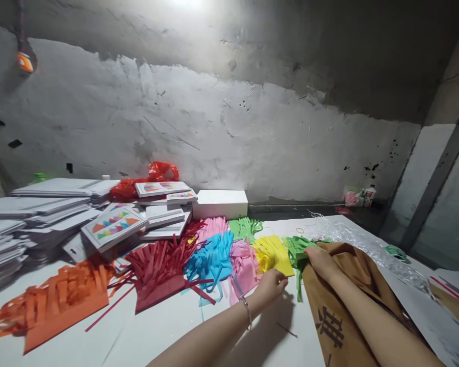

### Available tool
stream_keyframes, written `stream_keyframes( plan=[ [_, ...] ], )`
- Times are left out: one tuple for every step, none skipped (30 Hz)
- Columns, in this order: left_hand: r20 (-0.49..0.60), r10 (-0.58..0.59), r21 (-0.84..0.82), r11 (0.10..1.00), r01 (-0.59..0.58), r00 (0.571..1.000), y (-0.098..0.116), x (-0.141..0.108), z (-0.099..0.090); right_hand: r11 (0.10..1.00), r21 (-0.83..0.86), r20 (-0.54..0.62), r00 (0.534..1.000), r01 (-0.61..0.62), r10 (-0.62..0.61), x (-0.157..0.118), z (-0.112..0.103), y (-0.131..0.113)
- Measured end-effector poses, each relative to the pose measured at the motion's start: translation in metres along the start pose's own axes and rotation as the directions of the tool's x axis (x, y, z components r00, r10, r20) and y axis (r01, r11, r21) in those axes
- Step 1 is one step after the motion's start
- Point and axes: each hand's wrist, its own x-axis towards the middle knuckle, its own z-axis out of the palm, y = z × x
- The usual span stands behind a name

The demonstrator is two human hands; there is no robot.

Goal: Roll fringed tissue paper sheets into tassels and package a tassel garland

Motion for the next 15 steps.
stream_keyframes(
  plan=[
    [0.012,-0.037,-0.121,0.992,0.038,0.999,0.002,0.005,0.010,0.998,0.060,-0.027,1.000,-0.012,0.013,-0.007,-0.003,0.002],
    [0.029,-0.069,-0.242,0.967,0.074,0.997,0.004,0.009,0.021,0.993,0.119,-0.052,0.998,-0.013,0.019,-0.014,-0.006,0.003],
    [0.048,-0.094,-0.360,0.927,0.105,0.994,0.007,0.014,0.030,0.984,0.176,-0.073,0.997,-0.005,0.018,-0.021,-0.008,0.002],
    [0.068,-0.110,-0.468,0.874,0.129,0.992,0.009,0.018,0.039,0.973,0.232,-0.088,0.996,0.007,0.014,-0.029,-0.009,-0.001],
    [0.087,-0.117,-0.565,0.812,0.146,0.989,0.011,0.021,0.046,0.958,0.285,-0.097,0.995,0.019,0.009,-0.036,-0.009,-0.005],
    [0.101,-0.119,-0.648,0.745,0.157,0.988,0.012,0.024,0.052,0.943,0.332,-0.103,0.995,0.030,0.005,-0.042,-0.009,-0.009],
    [0.111,-0.121,-0.718,0.676,0.164,0.986,0.013,0.026,0.056,0.927,0.373,-0.106,0.994,0.037,0.003,-0.047,-0.008,-0.013],
    [0.117,-0.125,-0.775,0.609,0.169,0.985,0.013,0.027,0.060,0.912,0.407,-0.107,0.994,0.040,0.005,-0.052,-0.006,-0.016],
    [0.121,-0.132,-0.819,0.547,0.174,0.984,0.013,0.027,0.063,0.899,0.436,-0.107,0.994,0.038,0.010,-0.055,-0.004,-0.019],
    [0.124,-0.140,-0.853,0.490,0.178,0.982,0.011,0.025,0.064,0.888,0.459,-0.107,0.994,0.033,0.019,-0.057,-0.001,-0.022],
    [0.124,-0.150,-0.880,0.440,0.179,0.981,0.010,0.023,0.066,0.878,0.477,-0.107,0.994,0.025,0.030,-0.059,0.002,-0.023],
    [0.123,-0.157,-0.901,0.396,0.177,0.980,0.008,0.020,0.067,0.871,0.491,-0.108,0.993,0.016,0.043,-0.060,0.005,-0.024],
    [0.117,-0.162,-0.918,0.359,0.169,0.980,0.007,0.017,0.068,0.866,0.500,-0.109,0.992,0.005,0.058,-0.060,0.008,-0.025],
    [0.107,-0.164,-0.932,0.327,0.156,0.981,0.006,0.014,0.068,0.863,0.505,-0.112,0.991,-0.007,0.074,-0.061,0.011,-0.026],
    [0.093,-0.164,-0.944,0.299,0.139,0.982,0.005,0.010,0.068,0.863,0.505,-0.114,0.989,-0.021,0.091,-0.061,0.013,-0.026]
  ],
)
